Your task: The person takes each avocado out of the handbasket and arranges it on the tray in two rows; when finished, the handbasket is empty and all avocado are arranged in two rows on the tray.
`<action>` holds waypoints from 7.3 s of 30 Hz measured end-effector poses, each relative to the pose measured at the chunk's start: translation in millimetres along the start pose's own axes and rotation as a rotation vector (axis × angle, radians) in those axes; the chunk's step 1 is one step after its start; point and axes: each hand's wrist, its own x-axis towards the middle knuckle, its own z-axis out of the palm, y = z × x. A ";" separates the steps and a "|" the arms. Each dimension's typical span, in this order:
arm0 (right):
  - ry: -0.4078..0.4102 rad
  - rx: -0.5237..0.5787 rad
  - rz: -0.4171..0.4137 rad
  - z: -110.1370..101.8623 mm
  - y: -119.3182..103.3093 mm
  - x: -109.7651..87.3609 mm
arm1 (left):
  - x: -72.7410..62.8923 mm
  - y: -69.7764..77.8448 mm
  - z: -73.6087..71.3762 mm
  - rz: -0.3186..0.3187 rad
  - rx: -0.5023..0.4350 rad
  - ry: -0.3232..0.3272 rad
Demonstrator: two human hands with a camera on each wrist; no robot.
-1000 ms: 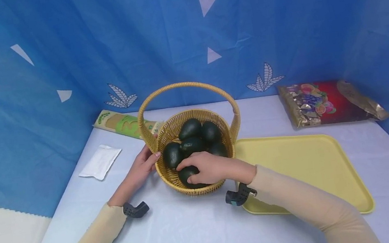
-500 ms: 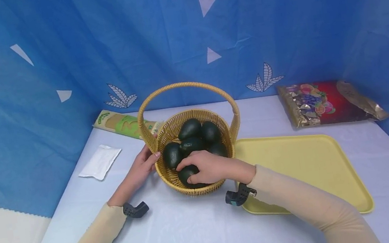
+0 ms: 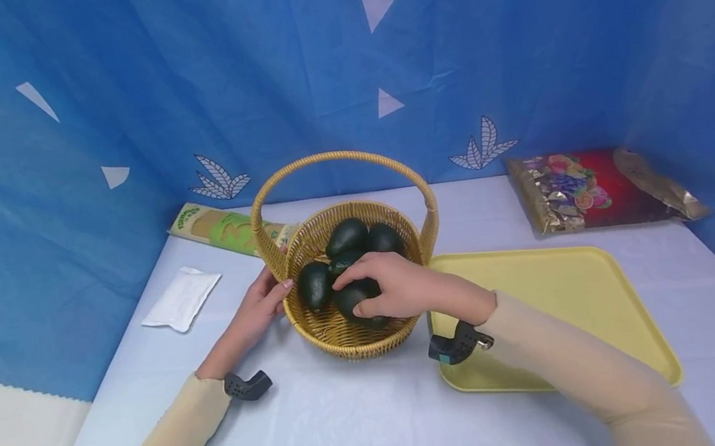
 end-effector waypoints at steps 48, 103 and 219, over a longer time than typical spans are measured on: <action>0.295 0.285 0.328 -53.0 59.5 -110.6 | 0.5 -2.2 0.0 -0.029 0.024 0.006; 0.413 0.463 0.515 -2.5 104.0 -86.4 | -0.3 -2.0 0.1 -0.035 0.028 0.009; -0.229 -0.050 0.190 0.1 26.8 4.4 | -0.6 -4.4 -0.1 -0.038 0.009 -0.001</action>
